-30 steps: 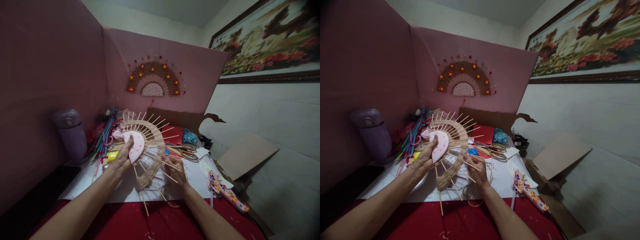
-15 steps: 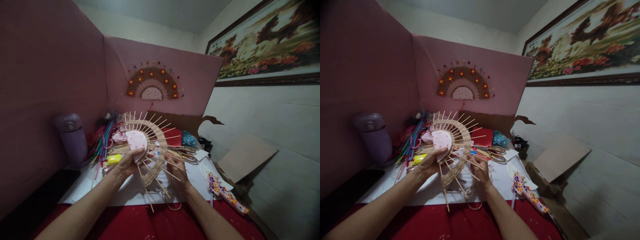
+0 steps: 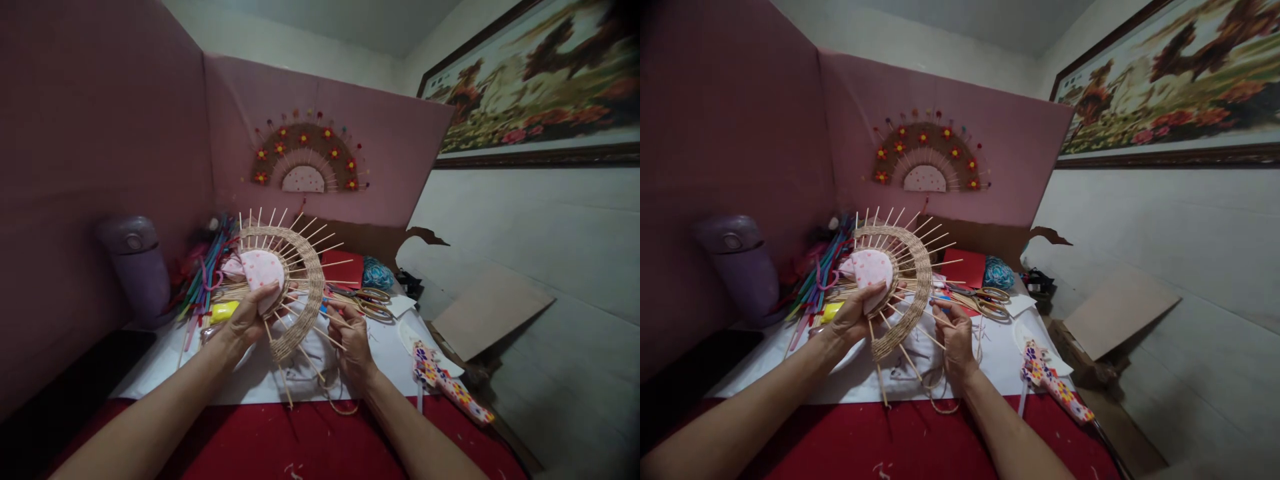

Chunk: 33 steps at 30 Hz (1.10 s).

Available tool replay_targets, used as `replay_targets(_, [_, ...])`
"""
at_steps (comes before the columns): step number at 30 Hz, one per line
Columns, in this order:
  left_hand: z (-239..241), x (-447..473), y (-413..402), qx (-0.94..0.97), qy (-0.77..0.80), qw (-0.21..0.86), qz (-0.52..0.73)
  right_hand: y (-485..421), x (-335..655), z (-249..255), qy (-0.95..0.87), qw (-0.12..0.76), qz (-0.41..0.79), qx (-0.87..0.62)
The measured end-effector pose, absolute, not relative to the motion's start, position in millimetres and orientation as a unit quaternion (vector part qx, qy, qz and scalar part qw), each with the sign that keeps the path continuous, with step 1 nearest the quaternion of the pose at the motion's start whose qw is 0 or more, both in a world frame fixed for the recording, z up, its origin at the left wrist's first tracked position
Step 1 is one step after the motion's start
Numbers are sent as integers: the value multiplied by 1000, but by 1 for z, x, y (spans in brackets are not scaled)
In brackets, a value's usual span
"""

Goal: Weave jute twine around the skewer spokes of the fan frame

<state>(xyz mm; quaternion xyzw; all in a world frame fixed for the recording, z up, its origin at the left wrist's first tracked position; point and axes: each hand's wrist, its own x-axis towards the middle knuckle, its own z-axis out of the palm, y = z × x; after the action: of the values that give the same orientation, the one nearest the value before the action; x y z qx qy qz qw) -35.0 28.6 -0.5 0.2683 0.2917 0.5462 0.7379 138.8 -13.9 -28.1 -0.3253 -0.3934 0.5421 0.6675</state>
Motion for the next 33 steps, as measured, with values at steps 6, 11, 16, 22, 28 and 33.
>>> replay_targets(6, [-2,-34,29,276,286,738,546,-13,139,-32,-406,657,532,-347])
replay_targets(11, [-2,-36,32,259,289,740,549,-12,142,-38,-428,647,516,-363])
replay_targets(16, [2,-40,33,248,308,716,575,-5,149,-45,-480,638,478,-366])
replay_targets(22, [5,-48,38,244,315,703,589,-2,153,-49,-519,653,441,-333])
replay_targets(28, [2,-60,48,250,315,681,612,-4,155,-48,-532,665,394,-345])
replay_targets(33, [2,-61,47,281,328,654,621,-12,154,-42,-573,668,279,-386])
